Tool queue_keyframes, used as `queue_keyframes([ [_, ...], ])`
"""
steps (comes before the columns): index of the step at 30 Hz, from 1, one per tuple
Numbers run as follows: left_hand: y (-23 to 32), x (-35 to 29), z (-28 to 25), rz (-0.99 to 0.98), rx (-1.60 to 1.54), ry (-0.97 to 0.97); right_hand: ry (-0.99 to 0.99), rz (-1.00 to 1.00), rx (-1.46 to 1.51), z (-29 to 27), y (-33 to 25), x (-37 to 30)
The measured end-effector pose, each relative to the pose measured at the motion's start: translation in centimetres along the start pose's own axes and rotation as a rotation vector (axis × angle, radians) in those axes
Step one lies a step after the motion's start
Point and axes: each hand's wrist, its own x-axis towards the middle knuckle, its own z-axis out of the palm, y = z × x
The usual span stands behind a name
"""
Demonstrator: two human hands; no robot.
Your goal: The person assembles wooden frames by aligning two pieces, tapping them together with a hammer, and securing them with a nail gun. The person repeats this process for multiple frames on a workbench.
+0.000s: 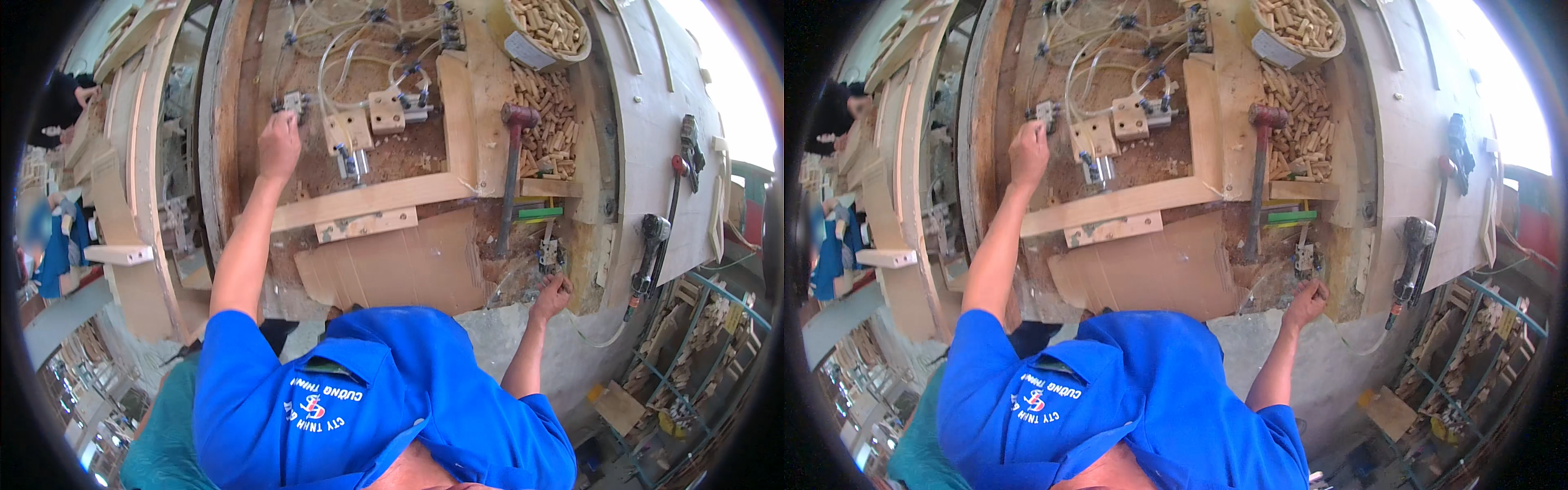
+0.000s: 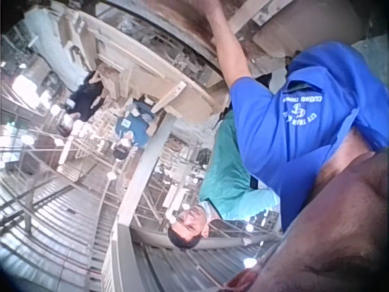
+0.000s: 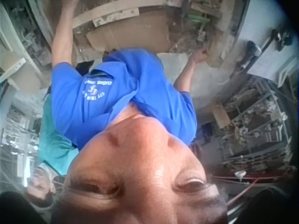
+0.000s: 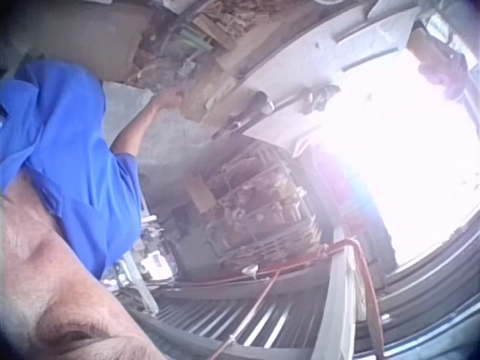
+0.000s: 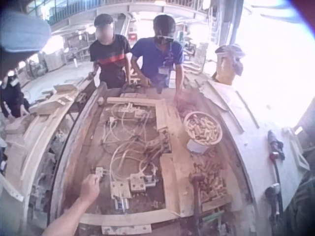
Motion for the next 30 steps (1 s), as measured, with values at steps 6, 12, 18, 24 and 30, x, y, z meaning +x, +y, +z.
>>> queue_keyframes([
  [6,-1.5,2.1,-1.5,0.01,-0.088,-0.126,-0.005,-0.015,0.077,-0.1,0.2,0.2],
  [12,-1.6,1.5,-1.0,-0.067,-0.036,-0.19,-0.005,0.007,-0.028,-0.4,-0.4,0.6],
  [18,-0.8,0.7,-1.4,0.034,-0.007,-0.194,0.023,0.018,-0.045,0.2,-0.4,0.6],
  [24,-1.1,1.2,-1.6,0.036,-0.032,-0.227,-0.032,0.027,-0.072,-0.5,-1.1,1.2],
  [30,-0.8,1.6,-2.3,-0.023,-0.027,-0.263,0.019,0.163,0.057,0.2,-1.5,0.8],
])
